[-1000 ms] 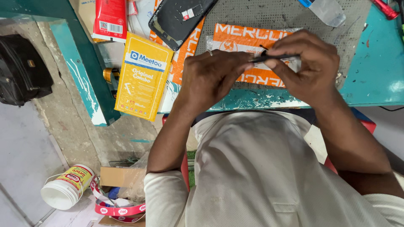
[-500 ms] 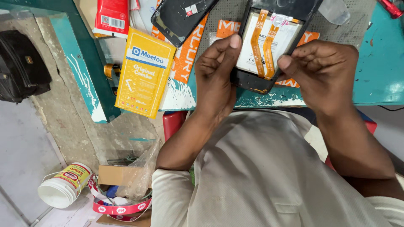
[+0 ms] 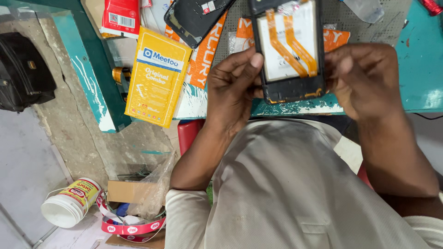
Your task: The person repairs a smartphone at a workbench. They pry open the phone frame with a tool, wipe components with a cloth, peel adhesive from a yellow package, press a flex cable and battery into place, then align and press the frame back onto the phone body.
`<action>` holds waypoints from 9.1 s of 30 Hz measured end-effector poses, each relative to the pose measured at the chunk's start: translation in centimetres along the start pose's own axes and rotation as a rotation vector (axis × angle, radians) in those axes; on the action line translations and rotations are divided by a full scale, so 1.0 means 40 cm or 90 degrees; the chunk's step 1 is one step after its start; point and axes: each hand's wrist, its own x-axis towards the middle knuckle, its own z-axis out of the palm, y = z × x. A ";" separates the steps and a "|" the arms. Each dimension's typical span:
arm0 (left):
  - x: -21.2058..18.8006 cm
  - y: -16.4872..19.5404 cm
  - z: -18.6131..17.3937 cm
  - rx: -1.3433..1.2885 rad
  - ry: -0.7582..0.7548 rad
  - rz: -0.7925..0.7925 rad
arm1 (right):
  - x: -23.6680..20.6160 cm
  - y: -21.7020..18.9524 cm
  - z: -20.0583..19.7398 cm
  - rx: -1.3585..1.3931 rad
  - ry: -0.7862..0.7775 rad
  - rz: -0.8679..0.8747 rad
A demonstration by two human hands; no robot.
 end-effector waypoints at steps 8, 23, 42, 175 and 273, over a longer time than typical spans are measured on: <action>-0.011 -0.012 0.000 -0.020 -0.010 0.078 | -0.052 -0.001 -0.002 -0.098 -0.066 -0.052; -0.056 -0.007 0.018 0.096 -0.101 0.106 | -0.049 -0.025 -0.001 -0.158 -0.070 -0.108; -0.076 -0.045 0.047 0.095 -0.061 0.160 | -0.069 -0.015 0.080 -0.070 -0.027 -0.077; -0.268 -0.140 0.000 0.321 -0.189 0.389 | -0.223 -0.067 0.126 -0.606 -0.198 -0.349; 0.007 -0.004 0.124 0.464 -0.299 0.627 | -0.033 -0.072 0.116 -0.532 -0.042 -0.654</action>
